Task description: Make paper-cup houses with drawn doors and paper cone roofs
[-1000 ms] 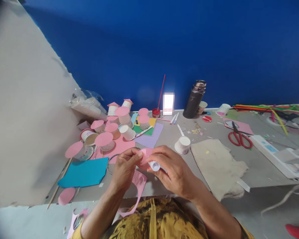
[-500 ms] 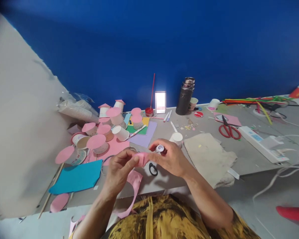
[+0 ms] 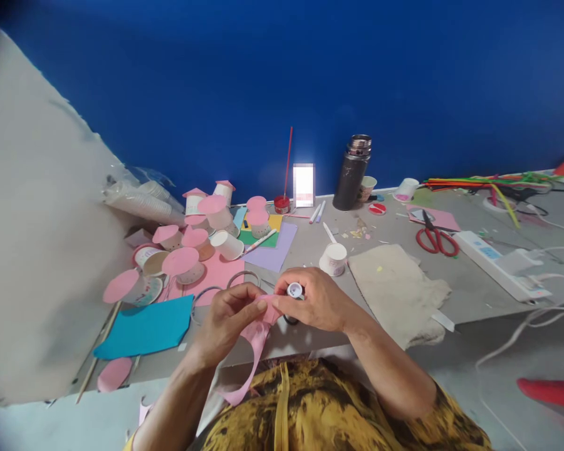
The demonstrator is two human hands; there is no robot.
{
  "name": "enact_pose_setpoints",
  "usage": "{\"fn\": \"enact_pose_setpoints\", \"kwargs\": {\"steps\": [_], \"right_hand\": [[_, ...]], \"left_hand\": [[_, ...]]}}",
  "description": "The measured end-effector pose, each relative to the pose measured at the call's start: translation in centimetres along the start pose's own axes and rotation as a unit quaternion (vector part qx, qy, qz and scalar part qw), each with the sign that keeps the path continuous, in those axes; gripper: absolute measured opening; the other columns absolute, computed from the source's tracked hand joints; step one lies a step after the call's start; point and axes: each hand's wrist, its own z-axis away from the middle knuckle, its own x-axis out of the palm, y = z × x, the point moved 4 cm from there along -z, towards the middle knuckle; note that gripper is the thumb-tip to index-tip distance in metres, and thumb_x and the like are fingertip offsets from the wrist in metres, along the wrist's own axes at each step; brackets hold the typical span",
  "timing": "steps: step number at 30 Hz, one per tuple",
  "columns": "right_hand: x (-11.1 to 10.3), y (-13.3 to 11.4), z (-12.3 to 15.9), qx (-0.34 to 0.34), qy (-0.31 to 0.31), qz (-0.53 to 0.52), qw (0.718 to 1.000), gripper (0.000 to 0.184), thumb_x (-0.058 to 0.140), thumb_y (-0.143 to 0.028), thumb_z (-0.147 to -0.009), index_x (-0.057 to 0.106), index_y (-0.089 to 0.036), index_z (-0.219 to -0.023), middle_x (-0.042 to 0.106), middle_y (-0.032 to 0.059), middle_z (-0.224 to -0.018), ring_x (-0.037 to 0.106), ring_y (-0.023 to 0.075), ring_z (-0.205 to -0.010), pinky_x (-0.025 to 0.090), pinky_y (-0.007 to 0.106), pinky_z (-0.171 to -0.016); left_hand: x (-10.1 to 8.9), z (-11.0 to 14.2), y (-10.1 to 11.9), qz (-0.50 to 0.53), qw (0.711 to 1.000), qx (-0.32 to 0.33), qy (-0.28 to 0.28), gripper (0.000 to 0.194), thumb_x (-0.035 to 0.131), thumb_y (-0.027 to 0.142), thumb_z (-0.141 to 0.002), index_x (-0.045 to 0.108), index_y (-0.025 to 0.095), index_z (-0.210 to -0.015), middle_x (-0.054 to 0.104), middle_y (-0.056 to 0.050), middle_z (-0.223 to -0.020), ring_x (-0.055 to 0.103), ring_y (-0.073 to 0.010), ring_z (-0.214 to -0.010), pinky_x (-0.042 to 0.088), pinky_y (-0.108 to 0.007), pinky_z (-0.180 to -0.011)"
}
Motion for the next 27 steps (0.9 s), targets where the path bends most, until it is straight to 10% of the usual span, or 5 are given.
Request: {"fn": "enact_pose_setpoints", "kwargs": {"steps": [14, 19, 24, 27], "right_hand": [[-0.6, 1.1, 1.0, 0.008, 0.009, -0.02, 1.0, 0.025, 0.063, -0.038, -0.091, 0.07, -0.018, -0.079, 0.066, -0.0003, -0.07, 0.05, 0.0112, -0.056, 0.034, 0.023, -0.046], [-0.6, 1.2, 0.9, -0.048, 0.062, 0.006, 0.997, 0.018, 0.067, -0.024, -0.088, 0.064, -0.02, -0.071, 0.067, -0.0009, -0.069, 0.059, 0.0136, -0.065, 0.044, 0.024, -0.059], [-0.9, 0.9, 1.6, -0.201, 0.327, 0.125, 0.915, 0.012, 0.066, -0.015, -0.091, 0.066, -0.023, -0.082, 0.072, 0.0041, -0.079, 0.066, 0.0181, -0.071, 0.051, 0.031, -0.068], [-0.4, 0.5, 2.0, -0.298, 0.355, 0.23, 0.856, 0.019, 0.068, -0.009, -0.088, 0.071, -0.025, -0.097, 0.076, 0.0055, -0.084, 0.067, 0.0191, -0.071, 0.049, 0.033, -0.066]], "left_hand": [[1.2, -1.1, 0.3, -0.04, 0.998, -0.034, -0.046, 0.014, 0.08, 0.029, -0.072, 0.075, 0.016, -0.069, 0.062, -0.001, -0.063, 0.051, -0.0132, -0.057, 0.036, -0.024, -0.053], [0.5, -1.5, 2.1, -0.108, 0.991, 0.018, -0.076, 0.017, 0.083, 0.03, -0.074, 0.079, 0.02, -0.086, 0.074, -0.007, -0.093, 0.066, -0.0238, -0.091, 0.05, -0.031, -0.082], [-2.2, -0.4, 1.1, 0.017, 0.978, 0.049, 0.201, 0.043, 0.086, 0.038, -0.074, 0.071, 0.026, -0.112, 0.068, -0.007, -0.12, 0.062, -0.0235, -0.11, 0.051, -0.032, -0.091], [-1.0, 0.5, -1.0, 0.186, 0.974, -0.067, 0.109, 0.036, 0.081, 0.051, -0.078, 0.071, 0.02, -0.092, 0.068, -0.007, -0.09, 0.064, -0.021, -0.085, 0.055, -0.034, -0.078]]}}
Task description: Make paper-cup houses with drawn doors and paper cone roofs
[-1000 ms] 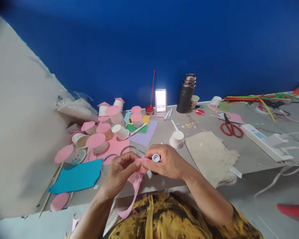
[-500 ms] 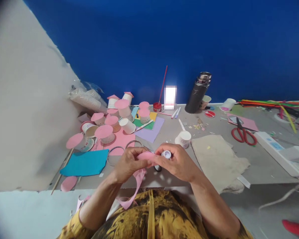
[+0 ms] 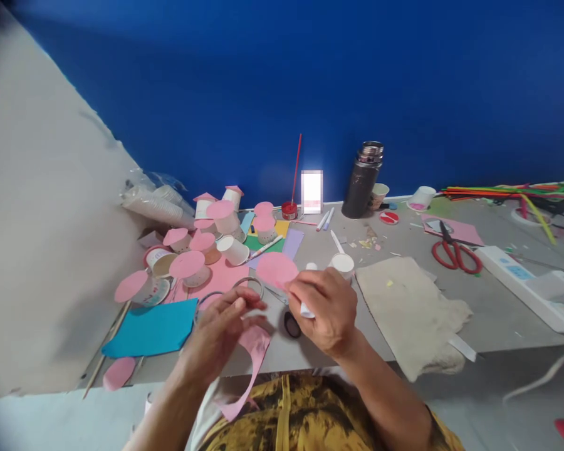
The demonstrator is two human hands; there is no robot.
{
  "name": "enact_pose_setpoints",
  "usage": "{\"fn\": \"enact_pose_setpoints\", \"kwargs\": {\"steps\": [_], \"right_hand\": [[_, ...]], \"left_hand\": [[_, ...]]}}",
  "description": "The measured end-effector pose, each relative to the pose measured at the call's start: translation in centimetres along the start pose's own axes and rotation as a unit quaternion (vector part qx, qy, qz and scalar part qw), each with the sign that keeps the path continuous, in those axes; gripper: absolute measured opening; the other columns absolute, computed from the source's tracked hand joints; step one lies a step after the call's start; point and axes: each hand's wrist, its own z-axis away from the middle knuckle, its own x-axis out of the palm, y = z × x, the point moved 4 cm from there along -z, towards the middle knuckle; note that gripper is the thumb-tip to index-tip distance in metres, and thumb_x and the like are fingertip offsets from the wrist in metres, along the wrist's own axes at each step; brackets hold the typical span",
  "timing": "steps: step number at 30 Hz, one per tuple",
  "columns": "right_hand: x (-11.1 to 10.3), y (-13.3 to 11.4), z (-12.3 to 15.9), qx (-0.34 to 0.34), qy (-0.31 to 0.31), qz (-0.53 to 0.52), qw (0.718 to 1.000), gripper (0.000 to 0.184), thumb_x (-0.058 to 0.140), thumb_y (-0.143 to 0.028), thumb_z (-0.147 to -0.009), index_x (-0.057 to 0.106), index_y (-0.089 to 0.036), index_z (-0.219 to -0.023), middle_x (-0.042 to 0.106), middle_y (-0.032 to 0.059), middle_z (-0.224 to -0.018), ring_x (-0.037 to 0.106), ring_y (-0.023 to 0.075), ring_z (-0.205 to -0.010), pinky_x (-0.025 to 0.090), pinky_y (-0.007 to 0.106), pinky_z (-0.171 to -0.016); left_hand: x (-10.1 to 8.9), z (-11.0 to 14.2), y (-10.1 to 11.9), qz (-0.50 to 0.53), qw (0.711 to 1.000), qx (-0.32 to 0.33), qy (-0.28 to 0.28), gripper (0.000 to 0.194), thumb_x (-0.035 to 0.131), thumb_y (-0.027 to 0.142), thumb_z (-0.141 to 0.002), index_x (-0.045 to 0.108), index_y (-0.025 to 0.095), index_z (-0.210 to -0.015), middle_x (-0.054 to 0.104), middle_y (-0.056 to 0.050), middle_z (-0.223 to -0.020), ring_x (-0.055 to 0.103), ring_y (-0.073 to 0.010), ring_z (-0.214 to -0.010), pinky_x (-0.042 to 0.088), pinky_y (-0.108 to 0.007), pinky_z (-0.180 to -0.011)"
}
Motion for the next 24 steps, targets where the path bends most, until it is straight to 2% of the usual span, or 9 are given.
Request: {"fn": "enact_pose_setpoints", "kwargs": {"steps": [2, 4, 8, 12, 16, 18, 21, 23, 24], "right_hand": [[0.1, -0.4, -0.1, -0.065, -0.034, -0.023, 0.997, 0.023, 0.067, -0.009, -0.089, 0.071, -0.026, -0.103, 0.078, 0.0045, -0.088, 0.068, 0.0176, -0.071, 0.046, 0.032, -0.064], [-0.1, -0.4, -0.4, -0.097, -0.075, -0.08, 0.989, 0.022, 0.065, -0.012, -0.091, 0.071, -0.027, -0.106, 0.078, 0.0042, -0.091, 0.069, 0.0166, -0.073, 0.045, 0.032, -0.063], [-0.3, -0.2, -1.0, -0.09, -0.154, -0.177, 0.968, 0.016, 0.063, -0.015, -0.094, 0.072, -0.025, -0.103, 0.078, 0.0055, -0.095, 0.065, 0.0171, -0.073, 0.046, 0.033, -0.067], [-0.4, -0.4, -0.9, -0.114, -0.202, -0.188, 0.954, 0.016, 0.065, -0.012, -0.093, 0.071, -0.024, -0.103, 0.078, 0.0071, -0.102, 0.064, 0.0179, -0.077, 0.046, 0.035, -0.069], [-0.5, -0.3, -0.6, -0.132, -0.225, -0.152, 0.953, 0.021, 0.065, -0.01, -0.093, 0.071, -0.025, -0.105, 0.078, 0.0068, -0.11, 0.065, 0.0191, -0.083, 0.048, 0.035, -0.07], [-0.8, -0.1, -0.4, -0.116, -0.202, -0.114, 0.966, 0.024, 0.066, -0.009, -0.092, 0.071, -0.026, -0.108, 0.078, 0.007, -0.11, 0.066, 0.0201, -0.084, 0.049, 0.036, -0.071], [-1.8, 0.3, 0.3, 0.002, -0.086, -0.073, 0.994, 0.019, 0.068, -0.01, -0.091, 0.07, -0.024, -0.104, 0.076, 0.0073, -0.099, 0.068, 0.0217, -0.086, 0.052, 0.037, -0.078], [-1.9, 0.3, 1.4, 0.12, -0.039, -0.092, 0.988, 0.008, 0.066, -0.015, -0.094, 0.068, -0.023, -0.096, 0.073, 0.0058, -0.09, 0.069, 0.0209, -0.084, 0.053, 0.034, -0.077], [-1.6, 0.1, 2.1, 0.161, -0.043, -0.11, 0.98, 0.005, 0.065, -0.019, -0.096, 0.067, -0.023, -0.092, 0.072, 0.0049, -0.087, 0.069, 0.02, -0.081, 0.053, 0.032, -0.074]], "left_hand": [[0.4, 0.5, -0.8, 0.098, 0.991, -0.069, -0.062, 0.045, 0.076, 0.061, -0.079, 0.071, 0.019, -0.095, 0.07, -0.009, -0.089, 0.066, -0.023, -0.084, 0.057, -0.037, -0.075], [0.2, 0.5, -0.5, 0.143, 0.984, -0.078, -0.078, 0.048, 0.075, 0.063, -0.078, 0.072, 0.021, -0.103, 0.072, -0.01, -0.098, 0.068, -0.0242, -0.088, 0.057, -0.036, -0.075], [-0.1, -0.2, 0.7, 0.095, 0.984, -0.068, -0.137, 0.054, 0.079, 0.055, -0.077, 0.071, 0.023, -0.12, 0.072, -0.012, -0.109, 0.069, -0.0256, -0.095, 0.056, -0.034, -0.078], [0.9, -0.7, 1.4, 0.007, 0.981, -0.087, -0.174, 0.052, 0.084, 0.043, -0.07, 0.074, 0.02, -0.115, 0.073, -0.01, -0.094, 0.068, -0.0205, -0.076, 0.051, -0.028, -0.066], [1.8, -1.2, 1.5, -0.05, 0.985, -0.079, -0.147, 0.043, 0.089, 0.023, -0.058, 0.076, 0.017, -0.099, 0.072, -0.006, -0.081, 0.065, -0.0164, -0.068, 0.048, -0.026, -0.062], [1.9, -1.5, 1.2, -0.042, 0.99, -0.064, -0.116, 0.04, 0.089, 0.021, -0.056, 0.075, 0.015, -0.093, 0.072, -0.005, -0.081, 0.064, -0.0148, -0.067, 0.047, -0.025, -0.061], [1.4, -1.5, 0.5, -0.012, 1.0, -0.016, -0.012, 0.036, 0.087, 0.024, -0.059, 0.07, 0.016, -0.09, 0.068, -0.001, -0.074, 0.059, -0.0119, -0.062, 0.045, -0.023, -0.058], [1.1, -1.1, 0.0, -0.007, 0.997, 0.036, 0.063, 0.035, 0.086, 0.025, -0.062, 0.067, 0.017, -0.091, 0.065, 0.002, -0.073, 0.058, -0.011, -0.063, 0.044, -0.022, -0.058], [1.0, -0.9, -0.3, -0.008, 0.994, 0.062, 0.093, 0.035, 0.085, 0.025, -0.063, 0.066, 0.017, -0.092, 0.064, 0.002, -0.075, 0.058, -0.0107, -0.066, 0.044, -0.021, -0.06]]}}
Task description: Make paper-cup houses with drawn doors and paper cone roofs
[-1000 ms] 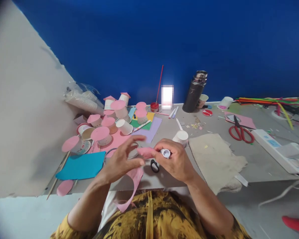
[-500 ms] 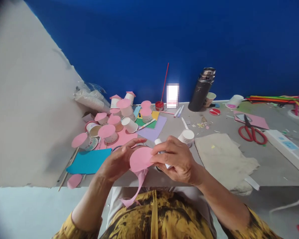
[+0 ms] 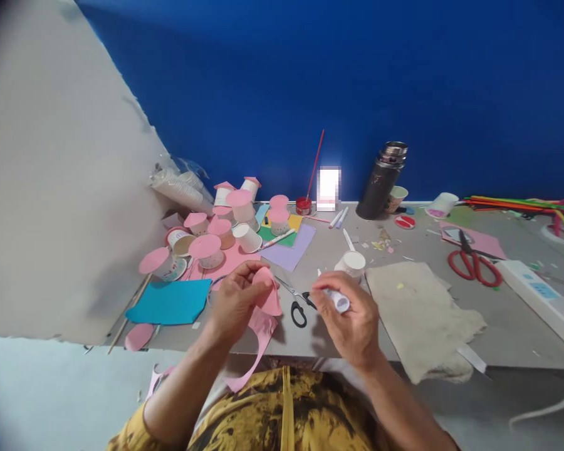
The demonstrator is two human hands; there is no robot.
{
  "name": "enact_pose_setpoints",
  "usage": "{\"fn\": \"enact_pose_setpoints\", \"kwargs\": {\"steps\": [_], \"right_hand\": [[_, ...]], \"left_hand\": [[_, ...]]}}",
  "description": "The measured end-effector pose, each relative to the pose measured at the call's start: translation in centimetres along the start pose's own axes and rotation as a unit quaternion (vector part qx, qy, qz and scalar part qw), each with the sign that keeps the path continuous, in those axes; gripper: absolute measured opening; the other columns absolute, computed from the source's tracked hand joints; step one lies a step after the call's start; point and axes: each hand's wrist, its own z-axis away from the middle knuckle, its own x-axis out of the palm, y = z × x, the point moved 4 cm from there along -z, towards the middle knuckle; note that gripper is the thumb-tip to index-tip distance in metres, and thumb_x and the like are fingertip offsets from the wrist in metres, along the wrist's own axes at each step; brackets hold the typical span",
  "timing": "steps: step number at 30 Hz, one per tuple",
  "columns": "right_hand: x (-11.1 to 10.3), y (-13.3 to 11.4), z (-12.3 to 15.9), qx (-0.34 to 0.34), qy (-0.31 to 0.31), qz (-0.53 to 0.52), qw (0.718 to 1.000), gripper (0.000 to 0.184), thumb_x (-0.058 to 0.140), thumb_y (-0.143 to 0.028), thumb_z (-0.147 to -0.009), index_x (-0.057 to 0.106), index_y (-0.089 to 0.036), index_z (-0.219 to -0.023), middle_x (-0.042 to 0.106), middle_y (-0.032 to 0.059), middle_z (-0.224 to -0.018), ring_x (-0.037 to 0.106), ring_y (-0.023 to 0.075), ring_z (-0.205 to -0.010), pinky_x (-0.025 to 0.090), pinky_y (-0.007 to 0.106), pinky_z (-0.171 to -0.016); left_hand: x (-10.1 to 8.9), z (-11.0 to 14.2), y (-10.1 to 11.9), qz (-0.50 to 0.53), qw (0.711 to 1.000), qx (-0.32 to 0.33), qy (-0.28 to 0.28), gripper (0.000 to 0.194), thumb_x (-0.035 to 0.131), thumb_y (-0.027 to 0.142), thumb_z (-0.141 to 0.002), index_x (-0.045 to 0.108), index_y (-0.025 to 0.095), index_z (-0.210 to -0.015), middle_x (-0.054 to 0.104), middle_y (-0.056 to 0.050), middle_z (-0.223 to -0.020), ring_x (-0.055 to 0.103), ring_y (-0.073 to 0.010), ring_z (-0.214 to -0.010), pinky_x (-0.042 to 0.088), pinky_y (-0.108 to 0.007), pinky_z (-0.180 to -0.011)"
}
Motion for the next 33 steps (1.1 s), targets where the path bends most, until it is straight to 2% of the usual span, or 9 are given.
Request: {"fn": "enact_pose_setpoints", "kwargs": {"steps": [2, 5, 8, 11, 13, 18, 23, 27, 33], "right_hand": [[1.0, -0.2, 1.2, 0.026, -0.024, -0.018, 0.999, 0.007, 0.069, -0.028, -0.095, 0.066, -0.022, -0.092, 0.071, 0.0038, -0.084, 0.068, 0.0192, -0.076, 0.053, 0.03, -0.07], [2.4, -0.2, 2.3, 0.014, -0.039, 0.002, 0.999, 0.019, 0.075, -0.035, -0.091, 0.065, -0.021, -0.098, 0.07, 0.003, -0.081, 0.067, 0.0195, -0.075, 0.052, 0.03, -0.072], [3.3, 0.4, 2.7, 0.022, -0.061, 0.019, 0.998, 0.008, 0.071, -0.026, -0.092, 0.065, -0.021, -0.094, 0.071, 0.0023, -0.079, 0.066, 0.0181, -0.073, 0.051, 0.029, -0.071], [3.5, 0.8, 2.7, 0.015, -0.082, 0.042, 0.996, 0.011, 0.062, -0.015, -0.094, 0.064, -0.022, -0.085, 0.071, 0.0018, -0.076, 0.065, 0.0176, -0.071, 0.049, 0.029, -0.069], [3.3, 0.7, 2.3, -0.002, -0.091, 0.065, 0.994, 0.013, 0.061, -0.014, -0.094, 0.063, -0.021, -0.084, 0.07, 0.0019, -0.074, 0.063, 0.0182, -0.07, 0.047, 0.031, -0.069], [2.9, -0.1, 0.8, -0.062, -0.135, 0.081, 0.986, 0.008, 0.067, -0.016, -0.093, 0.063, -0.02, -0.088, 0.071, 0.0034, -0.076, 0.063, 0.0197, -0.071, 0.046, 0.032, -0.069], [3.2, 0.0, 0.8, -0.029, -0.15, 0.091, 0.984, 0.007, 0.068, -0.019, -0.093, 0.064, -0.02, -0.088, 0.07, 0.0038, -0.077, 0.062, 0.0199, -0.072, 0.045, 0.032, -0.069], [3.4, 0.1, 1.1, -0.017, -0.151, 0.09, 0.984, 0.008, 0.065, -0.015, -0.092, 0.064, -0.02, -0.086, 0.069, 0.0034, -0.075, 0.061, 0.0198, -0.072, 0.045, 0.032, -0.068], [3.1, -0.2, 0.0, -0.003, -0.167, 0.067, 0.984, 0.008, 0.065, -0.015, -0.092, 0.066, -0.02, -0.086, 0.071, 0.0037, -0.077, 0.061, 0.0193, -0.072, 0.045, 0.032, -0.068]], "left_hand": [[-0.1, 0.7, -0.5, 0.0, 0.999, 0.037, 0.04, 0.035, 0.084, 0.024, -0.065, 0.065, 0.018, -0.094, 0.063, 0.002, -0.079, 0.057, -0.0098, -0.069, 0.044, -0.02, -0.061], [0.1, 1.5, -1.5, 0.01, 0.998, 0.041, 0.052, 0.035, 0.082, 0.025, -0.071, 0.064, 0.019, -0.1, 0.062, 0.002, -0.084, 0.056, -0.0091, -0.069, 0.045, -0.02, -0.062], [0.3, 2.0, -2.3, 0.034, 0.998, 0.019, 0.044, 0.034, 0.081, 0.024, -0.072, 0.064, 0.02, -0.101, 0.064, 0.001, -0.092, 0.059, -0.0099, -0.072, 0.047, -0.021, -0.064], [0.2, 1.8, -2.8, 0.033, 0.999, -0.017, -0.002, 0.031, 0.082, 0.026, -0.071, 0.066, 0.019, -0.097, 0.068, -0.001, -0.09, 0.061, -0.0124, -0.073, 0.049, -0.023, -0.065], [0.1, 1.5, -2.5, -0.019, 0.998, -0.023, -0.049, 0.025, 0.081, 0.028, -0.072, 0.069, 0.018, -0.092, 0.068, -0.002, -0.083, 0.06, -0.0135, -0.07, 0.047, -0.024, -0.063], [-0.7, 0.7, -0.2, -0.173, 0.979, 0.085, -0.075, 0.016, 0.078, 0.029, -0.076, 0.07, 0.016, -0.072, 0.062, -0.001, -0.072, 0.054, -0.0123, -0.066, 0.042, -0.023, -0.058], [-0.8, 0.5, -0.3, -0.144, 0.982, 0.083, -0.092, 0.016, 0.078, 0.032, -0.078, 0.07, 0.017, -0.077, 0.063, 0.0, -0.072, 0.054, -0.0121, -0.064, 0.041, -0.023, -0.056], [-0.5, 0.7, -0.9, -0.134, 0.98, 0.066, -0.13, 0.018, 0.075, 0.034, -0.083, 0.072, 0.017, -0.081, 0.07, -0.004, -0.075, 0.054, -0.013, -0.063, 0.041, -0.024, -0.056], [-0.5, 0.6, 0.2, -0.16, 0.966, 0.107, -0.172, 0.018, 0.076, 0.032, -0.085, 0.072, 0.017, -0.078, 0.064, -0.001, -0.071, 0.053, -0.0122, -0.065, 0.04, -0.024, -0.058]]}}
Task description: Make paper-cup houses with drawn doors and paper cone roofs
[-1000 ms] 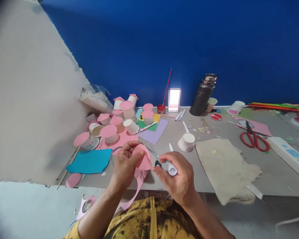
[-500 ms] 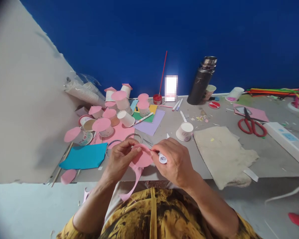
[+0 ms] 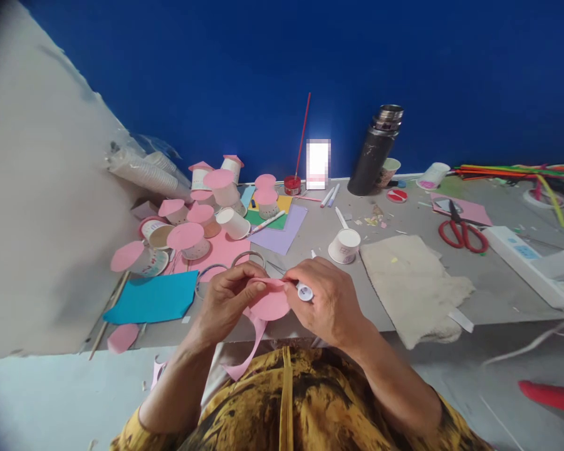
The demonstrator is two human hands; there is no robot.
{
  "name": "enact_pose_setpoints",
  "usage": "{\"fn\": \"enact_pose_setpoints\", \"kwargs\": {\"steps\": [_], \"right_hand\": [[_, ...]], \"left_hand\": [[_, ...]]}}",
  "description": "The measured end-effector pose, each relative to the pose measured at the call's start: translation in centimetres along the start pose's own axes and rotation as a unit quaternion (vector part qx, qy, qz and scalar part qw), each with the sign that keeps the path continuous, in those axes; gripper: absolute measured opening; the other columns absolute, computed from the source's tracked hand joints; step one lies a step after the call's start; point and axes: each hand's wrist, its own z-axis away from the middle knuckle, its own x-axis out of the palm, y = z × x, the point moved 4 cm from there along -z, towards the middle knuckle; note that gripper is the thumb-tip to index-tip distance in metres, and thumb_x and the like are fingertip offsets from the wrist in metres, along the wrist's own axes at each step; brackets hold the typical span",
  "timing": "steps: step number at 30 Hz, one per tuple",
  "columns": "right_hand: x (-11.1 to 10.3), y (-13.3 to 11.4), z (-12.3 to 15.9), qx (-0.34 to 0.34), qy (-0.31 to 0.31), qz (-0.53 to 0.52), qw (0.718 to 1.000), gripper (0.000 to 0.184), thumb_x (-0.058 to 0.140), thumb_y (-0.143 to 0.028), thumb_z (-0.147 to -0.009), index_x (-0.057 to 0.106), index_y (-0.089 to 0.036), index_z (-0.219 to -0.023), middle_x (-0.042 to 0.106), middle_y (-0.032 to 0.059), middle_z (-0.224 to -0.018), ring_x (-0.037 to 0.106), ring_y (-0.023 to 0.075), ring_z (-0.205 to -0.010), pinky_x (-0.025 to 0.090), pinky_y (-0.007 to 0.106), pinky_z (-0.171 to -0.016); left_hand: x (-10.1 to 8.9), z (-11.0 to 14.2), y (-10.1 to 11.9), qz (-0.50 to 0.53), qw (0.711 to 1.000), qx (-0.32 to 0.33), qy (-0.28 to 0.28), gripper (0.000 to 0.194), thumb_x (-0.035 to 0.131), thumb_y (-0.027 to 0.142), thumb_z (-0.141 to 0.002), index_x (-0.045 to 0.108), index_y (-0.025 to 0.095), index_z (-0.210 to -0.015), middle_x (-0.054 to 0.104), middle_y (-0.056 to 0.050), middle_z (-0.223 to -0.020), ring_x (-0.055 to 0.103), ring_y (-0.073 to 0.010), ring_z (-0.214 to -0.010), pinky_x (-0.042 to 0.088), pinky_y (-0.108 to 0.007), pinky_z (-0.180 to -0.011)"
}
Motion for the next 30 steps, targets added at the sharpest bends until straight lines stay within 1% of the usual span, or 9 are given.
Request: {"fn": "enact_pose_setpoints", "kwargs": {"steps": [4, 8, 12, 14, 18, 21, 26, 28, 30], "right_hand": [[-0.1, -0.3, -0.4, -0.001, -0.016, -0.024, 1.0, 0.01, 0.066, -0.019, -0.094, 0.066, -0.02, -0.085, 0.072, 0.0027, -0.075, 0.062, 0.0182, -0.07, 0.044, 0.031, -0.067], [-0.1, -0.4, -0.5, -0.019, -0.011, 0.009, 1.0, 0.016, 0.073, -0.03, -0.094, 0.067, -0.019, -0.083, 0.073, 0.0036, -0.075, 0.063, 0.0186, -0.07, 0.044, 0.031, -0.067], [-0.3, -0.3, -0.5, -0.017, -0.002, 0.034, 0.999, 0.02, 0.072, -0.034, -0.094, 0.067, -0.019, -0.083, 0.073, 0.0036, -0.073, 0.063, 0.0188, -0.07, 0.044, 0.031, -0.067], [-0.4, -0.3, -0.6, -0.012, -0.001, 0.042, 0.999, 0.019, 0.072, -0.034, -0.094, 0.067, -0.02, -0.083, 0.073, 0.0034, -0.074, 0.064, 0.0189, -0.07, 0.044, 0.031, -0.067], [-0.7, -0.1, -0.7, 0.002, -0.013, 0.027, 1.0, 0.018, 0.074, -0.034, -0.092, 0.068, -0.019, -0.085, 0.074, 0.0029, -0.077, 0.066, 0.0189, -0.072, 0.046, 0.031, -0.068], [-1.5, 0.5, -0.4, 0.046, -0.007, -0.049, 0.998, 0.021, 0.071, -0.041, -0.094, 0.07, -0.02, -0.09, 0.075, 0.0027, -0.081, 0.068, 0.0178, -0.073, 0.049, 0.028, -0.066], [-2.5, 1.9, 1.7, 0.153, 0.07, -0.147, 0.975, 0.036, 0.067, -0.056, -0.093, 0.069, -0.021, -0.089, 0.072, 0.0015, -0.072, 0.066, 0.0153, -0.055, 0.047, 0.024, -0.047], [-1.8, 1.6, 2.3, 0.14, 0.061, -0.15, 0.977, 0.04, 0.069, -0.059, -0.09, 0.07, -0.02, -0.094, 0.072, 0.002, -0.073, 0.067, 0.0162, -0.057, 0.05, 0.025, -0.05], [-1.0, 0.9, 2.5, 0.089, 0.07, -0.116, 0.987, 0.04, 0.073, -0.057, -0.089, 0.07, -0.019, -0.099, 0.072, 0.003, -0.075, 0.069, 0.0181, -0.065, 0.054, 0.027, -0.06]], "left_hand": [[-0.1, 0.0, 0.1, -0.02, 0.999, 0.019, -0.038, 0.013, 0.073, 0.03, -0.089, 0.074, 0.018, -0.083, 0.069, -0.003, -0.079, 0.059, -0.0142, -0.073, 0.046, -0.026, -0.067], [-0.1, 0.3, 0.1, -0.042, 0.997, 0.032, -0.06, 0.012, 0.069, 0.027, -0.091, 0.071, 0.018, -0.083, 0.069, -0.002, -0.08, 0.061, -0.0142, -0.076, 0.047, -0.026, -0.072], [0.0, 0.3, 0.1, -0.048, 0.997, 0.035, -0.051, 0.011, 0.068, 0.025, -0.091, 0.071, 0.018, -0.082, 0.068, -0.002, -0.079, 0.06, -0.0135, -0.074, 0.048, -0.026, -0.071], [0.1, 0.4, 0.2, -0.041, 0.998, 0.036, -0.038, 0.006, 0.071, 0.025, -0.089, 0.073, 0.019, -0.088, 0.071, -0.003, -0.084, 0.063, -0.0145, -0.077, 0.049, -0.026, -0.072], [0.5, 0.4, 0.3, -0.03, 0.999, 0.024, -0.023, 0.011, 0.075, 0.025, -0.085, 0.076, 0.021, -0.096, 0.075, -0.005, -0.09, 0.066, -0.0161, -0.08, 0.051, -0.026, -0.071], [0.4, 0.3, -0.2, 0.009, 1.0, -0.01, 0.018, 0.014, 0.081, 0.028, -0.08, 0.075, 0.02, -0.089, 0.073, -0.003, -0.08, 0.064, -0.0151, -0.071, 0.05, -0.025, -0.064], [-0.6, 0.2, -1.7, 0.061, 0.986, -0.026, 0.154, 0.022, 0.087, 0.031, -0.071, 0.07, 0.018, -0.079, 0.069, -0.001, -0.075, 0.063, -0.0136, -0.068, 0.049, -0.024, -0.063], [-0.7, 0.2, -2.3, 0.078, 0.982, -0.03, 0.171, 0.023, 0.086, 0.031, -0.072, 0.069, 0.018, -0.078, 0.071, -0.001, -0.076, 0.065, -0.0145, -0.071, 0.05, -0.025, -0.067], [-0.6, 0.3, -2.7, 0.088, 0.98, -0.033, 0.173, 0.022, 0.085, 0.032, -0.075, 0.068, 0.018, -0.079, 0.072, -0.002, -0.078, 0.067, -0.0154, -0.075, 0.05, -0.025, -0.071]]}}
